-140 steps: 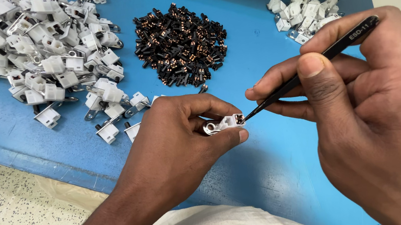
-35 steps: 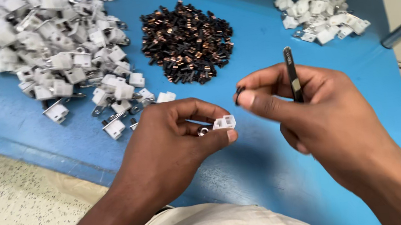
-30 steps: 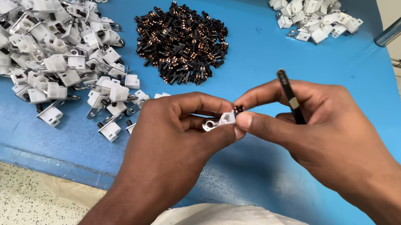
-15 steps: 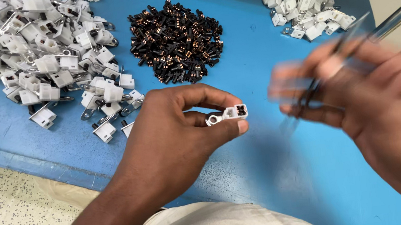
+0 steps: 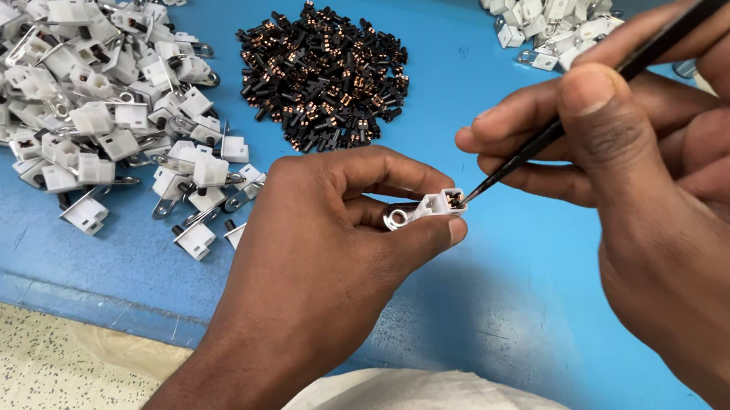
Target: The person sits at a blue workbench assembling small white plastic switch housings. They pick up a housing, use tweezers to insert a black coil contact into it, press the part into place by hand, and set the finished assembly aside, repeating the cycle one component at a time.
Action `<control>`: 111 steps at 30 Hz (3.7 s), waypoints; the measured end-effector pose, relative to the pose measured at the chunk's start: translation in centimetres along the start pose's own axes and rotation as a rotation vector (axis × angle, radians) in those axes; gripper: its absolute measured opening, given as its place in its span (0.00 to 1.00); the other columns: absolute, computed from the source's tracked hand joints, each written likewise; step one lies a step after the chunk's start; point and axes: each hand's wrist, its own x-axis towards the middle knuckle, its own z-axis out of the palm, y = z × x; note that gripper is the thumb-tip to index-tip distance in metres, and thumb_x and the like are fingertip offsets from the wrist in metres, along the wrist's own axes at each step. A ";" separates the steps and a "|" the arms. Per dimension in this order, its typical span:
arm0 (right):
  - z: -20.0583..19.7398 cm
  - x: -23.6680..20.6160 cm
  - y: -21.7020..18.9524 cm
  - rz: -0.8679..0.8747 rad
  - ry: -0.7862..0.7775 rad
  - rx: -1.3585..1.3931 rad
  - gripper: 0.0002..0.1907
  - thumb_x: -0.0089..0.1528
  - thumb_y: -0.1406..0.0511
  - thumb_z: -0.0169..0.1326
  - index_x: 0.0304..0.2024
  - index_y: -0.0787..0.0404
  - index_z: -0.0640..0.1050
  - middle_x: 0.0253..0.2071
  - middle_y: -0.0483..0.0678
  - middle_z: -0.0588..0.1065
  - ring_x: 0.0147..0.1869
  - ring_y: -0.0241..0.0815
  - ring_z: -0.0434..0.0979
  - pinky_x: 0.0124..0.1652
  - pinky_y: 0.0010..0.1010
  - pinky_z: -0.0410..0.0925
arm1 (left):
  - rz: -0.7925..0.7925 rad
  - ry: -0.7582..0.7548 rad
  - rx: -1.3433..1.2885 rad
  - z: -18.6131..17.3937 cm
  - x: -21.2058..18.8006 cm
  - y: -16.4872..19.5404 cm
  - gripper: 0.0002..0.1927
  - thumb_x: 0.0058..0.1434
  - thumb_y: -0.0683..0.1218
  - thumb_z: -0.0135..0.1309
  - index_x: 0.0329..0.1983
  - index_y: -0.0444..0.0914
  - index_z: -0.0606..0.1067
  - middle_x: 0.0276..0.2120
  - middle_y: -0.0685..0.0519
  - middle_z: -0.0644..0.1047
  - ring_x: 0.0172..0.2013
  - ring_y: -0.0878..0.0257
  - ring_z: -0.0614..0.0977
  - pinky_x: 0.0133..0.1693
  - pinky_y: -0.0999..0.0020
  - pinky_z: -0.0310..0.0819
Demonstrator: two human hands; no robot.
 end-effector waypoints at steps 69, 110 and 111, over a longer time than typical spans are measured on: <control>-5.6 12.1 26.3 0.159 0.158 -0.792 0.19 0.61 0.63 0.69 0.45 0.64 0.75 0.38 0.54 0.76 0.38 0.50 0.77 0.38 0.43 0.69 | 0.167 0.104 -0.223 -3.7 3.2 -4.0 0.15 0.57 0.48 0.67 0.47 0.40 0.85 0.35 0.53 0.87 0.35 0.69 0.87 0.41 0.68 0.85; 8.4 7.5 8.3 0.195 -0.301 -0.501 0.14 0.59 0.55 0.63 0.43 0.53 0.83 0.35 0.45 0.83 0.37 0.42 0.82 0.40 0.37 0.72 | 0.049 0.260 0.219 0.0 -0.5 -8.3 0.14 0.47 0.49 0.68 0.38 0.47 0.84 0.30 0.59 0.83 0.19 0.67 0.79 0.25 0.68 0.73; 8.9 7.7 8.6 0.206 -0.309 -0.558 0.14 0.59 0.55 0.63 0.43 0.53 0.83 0.35 0.45 0.83 0.37 0.44 0.82 0.41 0.39 0.71 | 0.056 0.251 0.211 0.0 -0.6 -8.4 0.14 0.46 0.49 0.68 0.38 0.47 0.85 0.30 0.60 0.83 0.19 0.67 0.79 0.25 0.68 0.73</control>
